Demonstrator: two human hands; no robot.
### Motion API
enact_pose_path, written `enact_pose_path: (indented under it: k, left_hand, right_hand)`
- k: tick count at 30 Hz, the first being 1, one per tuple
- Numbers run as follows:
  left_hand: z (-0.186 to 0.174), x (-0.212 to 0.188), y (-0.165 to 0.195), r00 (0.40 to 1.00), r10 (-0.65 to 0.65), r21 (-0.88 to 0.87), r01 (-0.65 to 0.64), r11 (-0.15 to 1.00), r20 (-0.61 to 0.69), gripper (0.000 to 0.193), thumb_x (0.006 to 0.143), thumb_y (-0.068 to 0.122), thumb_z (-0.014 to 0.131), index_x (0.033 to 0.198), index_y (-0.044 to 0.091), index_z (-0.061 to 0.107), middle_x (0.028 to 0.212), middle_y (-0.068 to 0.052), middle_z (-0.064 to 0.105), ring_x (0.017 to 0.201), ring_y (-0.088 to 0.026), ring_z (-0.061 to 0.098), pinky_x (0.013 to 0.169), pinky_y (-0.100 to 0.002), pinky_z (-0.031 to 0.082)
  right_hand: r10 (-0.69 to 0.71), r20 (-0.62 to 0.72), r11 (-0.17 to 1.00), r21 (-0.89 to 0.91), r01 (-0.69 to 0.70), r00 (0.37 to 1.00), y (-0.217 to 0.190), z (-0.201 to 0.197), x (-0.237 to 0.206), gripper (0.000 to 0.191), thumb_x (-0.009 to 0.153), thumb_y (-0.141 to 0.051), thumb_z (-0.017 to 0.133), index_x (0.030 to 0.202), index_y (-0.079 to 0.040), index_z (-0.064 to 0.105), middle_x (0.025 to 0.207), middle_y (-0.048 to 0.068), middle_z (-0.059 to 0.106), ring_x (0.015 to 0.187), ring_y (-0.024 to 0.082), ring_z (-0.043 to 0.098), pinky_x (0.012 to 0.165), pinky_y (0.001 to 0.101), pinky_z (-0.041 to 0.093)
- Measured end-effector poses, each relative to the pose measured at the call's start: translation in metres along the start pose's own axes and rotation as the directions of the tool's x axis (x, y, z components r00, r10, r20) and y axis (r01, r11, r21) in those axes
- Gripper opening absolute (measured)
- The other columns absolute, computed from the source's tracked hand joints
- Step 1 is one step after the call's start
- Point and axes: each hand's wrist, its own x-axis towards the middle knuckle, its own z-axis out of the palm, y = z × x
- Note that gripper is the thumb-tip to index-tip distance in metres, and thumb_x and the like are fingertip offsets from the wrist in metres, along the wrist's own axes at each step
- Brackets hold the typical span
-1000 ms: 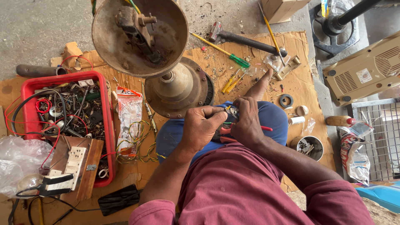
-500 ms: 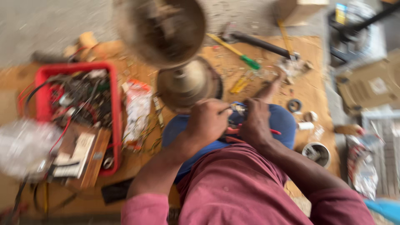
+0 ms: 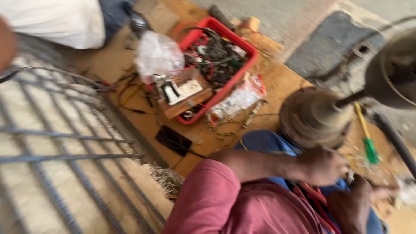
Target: The person sits on the floor and repairs a metal electrical fixture, likely a ceiling fan base. They use a screwdriver to tighten screws on the fixture's base and manipulate wires with pliers. The person also picks up a wire from a red bin and works on connecting it to the fixture.
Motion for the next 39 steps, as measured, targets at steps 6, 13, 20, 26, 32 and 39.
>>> enact_pose_path:
  k: [6,13,20,26,32,39]
  left_hand:
    - [-0.032,-0.019,0.005,0.979,-0.069,-0.427,0.147,0.892,0.193,0.02,0.103,0.014,0.059,0.09,0.001,0.067,0.077,-0.014,0.064,0.066,-0.023,0.062,0.065,-0.039,0.05]
    - [-0.079,-0.017,0.036,0.937,-0.121,-0.414,0.257,0.873,0.327,0.018,0.099,0.016,0.064,0.103,0.0,0.072,0.089,-0.013,0.072,0.08,-0.019,0.07,0.073,-0.034,0.055]
    - [-0.075,-0.016,0.035,0.944,-0.097,-0.353,0.212,0.911,0.315,0.017,0.093,0.014,0.07,0.103,0.0,0.073,0.09,-0.014,0.075,0.082,-0.023,0.074,0.073,-0.035,0.057]
    - [-0.058,-0.014,0.043,0.996,-0.005,-0.239,0.027,0.971,0.092,0.016,0.099,0.009,0.065,0.108,-0.003,0.071,0.097,-0.019,0.072,0.093,-0.035,0.071,0.083,-0.043,0.056]
    - [-0.05,-0.01,0.054,0.995,-0.043,-0.232,0.063,0.971,0.09,0.015,0.098,0.009,0.065,0.106,-0.003,0.071,0.094,-0.019,0.073,0.09,-0.035,0.071,0.079,-0.043,0.056]
    - [-0.054,-0.005,0.061,0.984,-0.081,-0.217,0.115,0.969,0.16,0.016,0.098,0.009,0.064,0.106,-0.004,0.071,0.089,-0.019,0.072,0.084,-0.035,0.071,0.075,-0.043,0.055]
  right_hand:
    - [0.118,0.425,0.897,0.341,-0.28,0.897,-0.032,-0.039,-0.025,0.03,0.084,-0.01,0.074,0.114,-0.007,0.072,0.105,0.006,0.08,0.098,0.018,0.072,0.089,0.035,0.055]
    - [-0.252,0.618,0.564,0.719,-0.406,0.745,-0.056,-0.072,-0.031,0.046,0.07,0.008,0.083,0.113,0.0,0.069,0.11,0.005,0.07,0.106,0.015,0.063,0.096,0.0326,0.053]
    - [-0.147,0.625,0.581,0.682,-0.444,0.766,-0.052,-0.066,-0.031,0.037,0.08,0.002,0.075,0.117,0.0,0.07,0.109,0.004,0.073,0.103,0.013,0.065,0.091,0.0288,0.053]
    - [0.073,0.051,0.912,0.4,-0.087,0.996,-0.056,-0.041,-0.032,0.07,0.066,0.012,0.068,0.134,0.001,0.054,0.128,0.019,0.059,0.119,0.03,0.06,0.097,0.0385,0.054]
    - [-0.05,-0.226,0.956,0.272,0.112,0.973,-0.047,-0.019,-0.036,0.078,0.06,0.017,0.057,0.135,0.005,0.044,0.129,0.027,0.048,0.125,0.044,0.049,0.111,0.0476,0.043]
    - [-0.1,-0.293,0.942,0.279,0.185,0.951,-0.045,-0.015,-0.036,0.077,0.061,0.021,0.048,0.137,0.01,0.042,0.13,0.031,0.045,0.124,0.047,0.048,0.112,0.0501,0.042]
